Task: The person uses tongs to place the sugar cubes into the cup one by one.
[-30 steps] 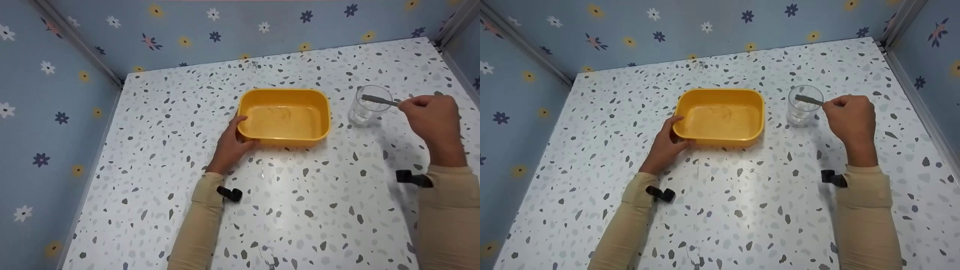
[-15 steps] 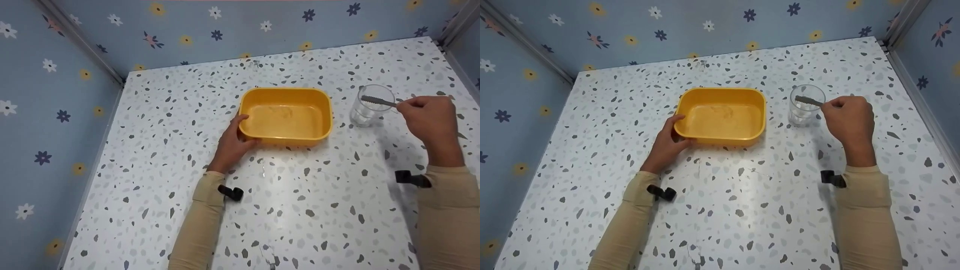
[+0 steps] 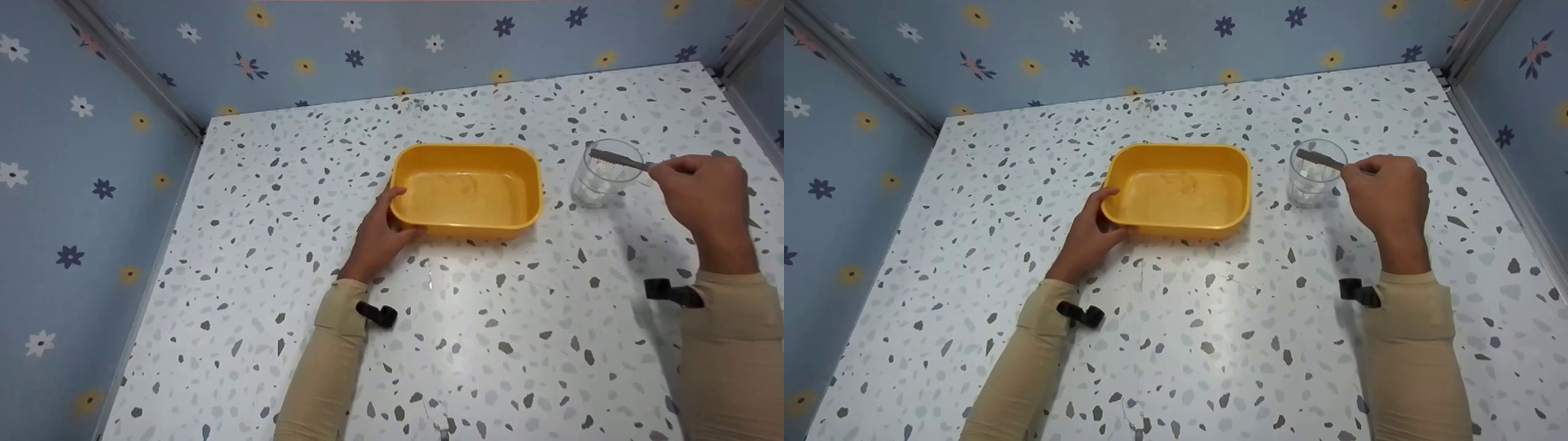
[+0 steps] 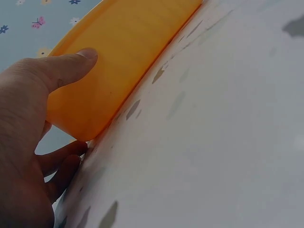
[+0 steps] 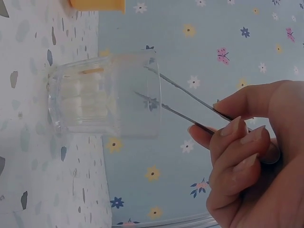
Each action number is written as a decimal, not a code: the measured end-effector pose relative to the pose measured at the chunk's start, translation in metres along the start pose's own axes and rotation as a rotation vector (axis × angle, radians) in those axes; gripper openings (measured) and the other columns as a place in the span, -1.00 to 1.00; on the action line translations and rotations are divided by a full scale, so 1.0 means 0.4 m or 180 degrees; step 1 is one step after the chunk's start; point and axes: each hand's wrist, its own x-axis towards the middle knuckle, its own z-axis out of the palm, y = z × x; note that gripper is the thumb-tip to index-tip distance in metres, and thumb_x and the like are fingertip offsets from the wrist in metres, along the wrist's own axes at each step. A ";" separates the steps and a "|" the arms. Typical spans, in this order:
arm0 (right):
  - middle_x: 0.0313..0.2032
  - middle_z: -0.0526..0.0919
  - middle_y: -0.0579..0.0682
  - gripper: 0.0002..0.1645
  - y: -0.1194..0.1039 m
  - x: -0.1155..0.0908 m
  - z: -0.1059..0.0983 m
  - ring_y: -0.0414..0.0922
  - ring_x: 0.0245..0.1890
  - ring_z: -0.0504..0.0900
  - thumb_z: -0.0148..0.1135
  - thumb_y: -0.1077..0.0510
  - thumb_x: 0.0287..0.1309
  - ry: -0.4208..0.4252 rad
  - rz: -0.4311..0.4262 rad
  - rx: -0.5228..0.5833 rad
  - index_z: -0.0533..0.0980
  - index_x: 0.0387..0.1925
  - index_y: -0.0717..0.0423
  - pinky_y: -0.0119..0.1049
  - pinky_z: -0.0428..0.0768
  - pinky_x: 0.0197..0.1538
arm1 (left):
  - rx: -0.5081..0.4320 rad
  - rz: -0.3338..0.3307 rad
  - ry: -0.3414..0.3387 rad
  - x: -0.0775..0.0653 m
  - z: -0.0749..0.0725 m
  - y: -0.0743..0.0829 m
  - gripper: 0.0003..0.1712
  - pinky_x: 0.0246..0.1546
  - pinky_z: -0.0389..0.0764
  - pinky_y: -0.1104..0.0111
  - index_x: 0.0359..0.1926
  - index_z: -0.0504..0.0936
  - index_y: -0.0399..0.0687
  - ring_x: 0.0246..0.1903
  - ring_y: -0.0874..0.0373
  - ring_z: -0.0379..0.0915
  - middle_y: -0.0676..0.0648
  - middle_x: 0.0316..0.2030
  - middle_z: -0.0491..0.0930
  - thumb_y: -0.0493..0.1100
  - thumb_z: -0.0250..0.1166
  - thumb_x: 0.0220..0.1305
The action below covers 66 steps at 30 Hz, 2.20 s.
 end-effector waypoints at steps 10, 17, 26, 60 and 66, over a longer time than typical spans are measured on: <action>-0.44 0.56 -0.30 -0.51 -0.031 -0.019 -0.011 -0.16 -0.36 0.42 0.13 -0.10 0.27 0.0048 -0.0008 0.0120 0.69 -0.02 0.15 -0.29 0.38 -0.42 | -0.0005 -0.0060 0.0017 -0.006 0.000 0.000 -0.07 0.29 0.31 0.45 0.44 0.28 0.10 0.34 0.19 0.30 -0.03 0.45 0.27 -0.10 0.55 0.09; -0.49 0.56 -0.25 -0.50 -0.042 -0.054 -0.019 -0.14 -0.38 0.41 0.11 -0.07 0.30 0.0211 -0.0260 0.0052 0.69 -0.04 0.24 -0.29 0.35 -0.43 | 0.0040 -0.0029 -0.0005 -0.003 0.000 0.003 -0.09 0.30 0.31 0.43 0.42 0.30 0.11 0.34 0.18 0.29 0.02 0.47 0.23 -0.07 0.55 0.09; -0.36 0.63 -0.16 -0.46 -0.036 -0.094 -0.021 -0.16 -0.38 0.46 0.16 -0.14 0.30 0.0141 -0.0392 0.0102 0.70 -0.03 0.22 -0.32 0.37 -0.38 | -0.0043 -0.0023 -0.0020 -0.001 0.000 -0.001 -0.07 0.29 0.33 0.42 0.44 0.28 0.08 0.33 0.18 0.30 0.00 0.46 0.24 -0.08 0.55 0.10; -0.34 0.70 0.11 -0.32 0.049 -0.125 0.043 -0.08 -0.50 0.58 0.12 -0.33 0.31 -0.0879 -0.0744 -0.0234 0.68 0.00 0.18 -0.20 0.45 -0.46 | 0.0027 -0.0037 0.0031 -0.004 0.001 -0.003 -0.09 0.30 0.29 0.46 0.44 0.27 0.09 0.35 0.20 0.27 0.01 0.49 0.19 -0.05 0.52 0.12; -0.13 0.69 0.17 -0.32 0.062 -0.113 0.050 -0.03 -0.40 0.59 0.10 -0.31 0.33 -0.1083 -0.0804 -0.0342 0.66 0.03 0.20 -0.16 0.47 -0.37 | -0.0019 0.0008 0.0014 0.000 0.003 -0.003 -0.08 0.29 0.32 0.45 0.44 0.28 0.06 0.33 0.20 0.30 0.00 0.44 0.28 -0.11 0.53 0.11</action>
